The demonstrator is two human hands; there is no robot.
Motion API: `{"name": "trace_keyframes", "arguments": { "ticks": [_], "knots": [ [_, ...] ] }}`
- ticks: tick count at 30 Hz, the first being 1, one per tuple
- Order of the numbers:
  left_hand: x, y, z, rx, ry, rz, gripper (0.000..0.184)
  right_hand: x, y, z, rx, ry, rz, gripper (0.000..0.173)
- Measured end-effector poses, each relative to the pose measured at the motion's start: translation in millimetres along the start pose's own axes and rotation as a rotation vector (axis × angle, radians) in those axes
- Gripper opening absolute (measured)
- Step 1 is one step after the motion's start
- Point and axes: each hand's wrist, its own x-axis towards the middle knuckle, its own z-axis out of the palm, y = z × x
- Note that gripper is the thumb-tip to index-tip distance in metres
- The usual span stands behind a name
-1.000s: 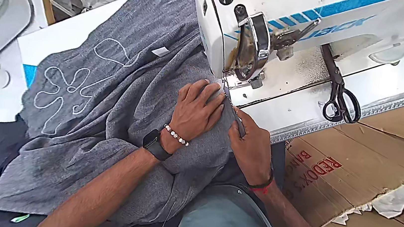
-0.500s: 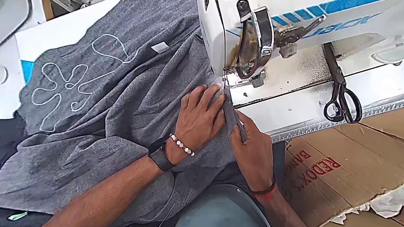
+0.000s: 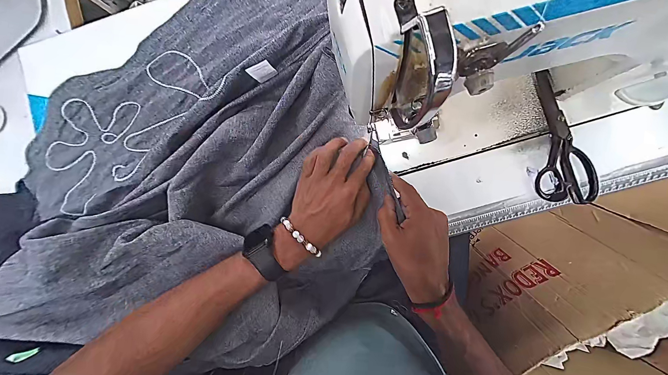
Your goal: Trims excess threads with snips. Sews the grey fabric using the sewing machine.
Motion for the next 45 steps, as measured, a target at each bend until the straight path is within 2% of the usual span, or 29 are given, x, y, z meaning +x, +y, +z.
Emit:
{"name": "trace_keyframes", "arguments": {
  "ticks": [2,13,21,27,29,32,33,36,38,40,42,45],
  "knots": [
    [-4,2,4,-0.016,0.015,-0.05,0.044,-1,0,-2,-0.014,-0.023,-0.003,0.038],
    [8,-25,-2,-0.027,0.027,0.101,0.036,-20,-12,-28,-0.098,-0.008,-0.089,0.038],
    [23,-56,-5,-0.05,0.016,0.282,0.034,-10,-19,-31,-0.181,-0.009,-0.1,0.036],
    [42,-83,-10,-0.019,0.049,0.541,0.034,16,-35,-32,-0.296,-0.112,-0.115,0.034],
    [37,-63,-19,-0.047,-0.018,0.446,0.031,33,-35,-27,-0.233,-0.1,-0.13,0.034],
    [14,-17,-15,-0.258,-0.093,0.039,0.033,57,-20,-12,-0.222,-0.147,-0.139,0.045],
    [8,-13,-10,-0.303,-0.077,-0.021,0.035,63,-14,-8,-0.243,-0.166,-0.154,0.048],
    [0,-26,-2,-0.231,-0.054,0.066,0.041,63,-1,-20,-0.343,-0.183,-0.123,0.041],
    [1,-34,-2,-0.198,-0.064,0.137,0.041,51,19,-41,-0.346,-0.221,-0.098,0.048],
    [2,-36,-3,-0.184,-0.057,0.201,0.04,32,47,-59,-0.228,-0.27,-0.175,0.058],
    [1,-33,-4,-0.196,-0.057,0.268,0.038,1,56,-70,-0.135,-0.317,-0.248,0.045],
    [1,-23,-8,-0.236,-0.072,0.269,0.034,-53,46,-62,-0.178,-0.407,-0.493,0.02]
  ]
}}
